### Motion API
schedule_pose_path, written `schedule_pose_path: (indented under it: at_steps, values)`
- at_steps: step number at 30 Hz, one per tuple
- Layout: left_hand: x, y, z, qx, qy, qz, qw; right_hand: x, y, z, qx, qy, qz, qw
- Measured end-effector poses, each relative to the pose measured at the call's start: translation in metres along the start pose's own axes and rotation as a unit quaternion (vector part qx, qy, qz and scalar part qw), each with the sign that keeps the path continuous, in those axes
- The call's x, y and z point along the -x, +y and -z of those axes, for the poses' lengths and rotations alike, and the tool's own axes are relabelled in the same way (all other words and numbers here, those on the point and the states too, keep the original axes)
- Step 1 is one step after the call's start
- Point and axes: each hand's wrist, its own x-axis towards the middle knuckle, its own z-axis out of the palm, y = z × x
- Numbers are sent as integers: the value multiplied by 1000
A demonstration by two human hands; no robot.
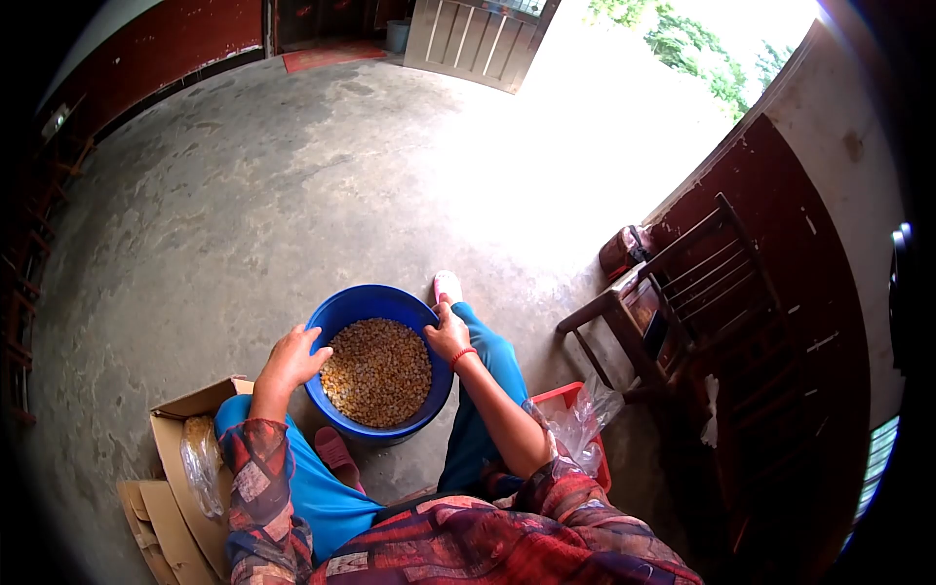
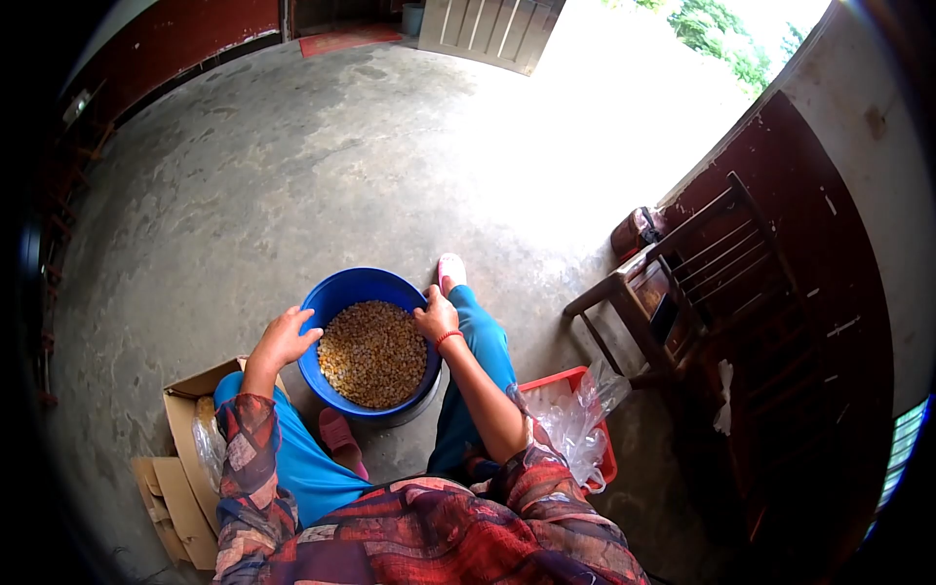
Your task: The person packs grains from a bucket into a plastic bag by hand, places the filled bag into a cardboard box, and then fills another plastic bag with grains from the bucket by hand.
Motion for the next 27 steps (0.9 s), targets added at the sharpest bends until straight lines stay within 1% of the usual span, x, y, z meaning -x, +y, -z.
schedule_pose_path:
  at_steps: [3, 5, 8, 18, 20, 27]
  values:
    - [1, 1, 0, -1, 5, -8, 1000, -1, 1, 0, -8, -2, 1, 1000]
    - [1, 1, 0, 4, 6, -9, 1000, 0, -2, 2, -16, -3, -21, 1000]
    - [1, 2, 0, 5, 6, -10, 1000, 1, -4, 2, -20, -1, -24, 1000]
    - [2, 2, 1, 10, -7, -9, 1000, -3, 5, -3, -28, 7, 9, 1000]
    - [1, 0, 0, 14, -13, -4, 1000, -2, 2, -1, -4, -4, -6, 1000]
    - [2, 1, 0, 6, -18, -2, 1000, -2, 2, 0, -16, -4, -9, 1000]
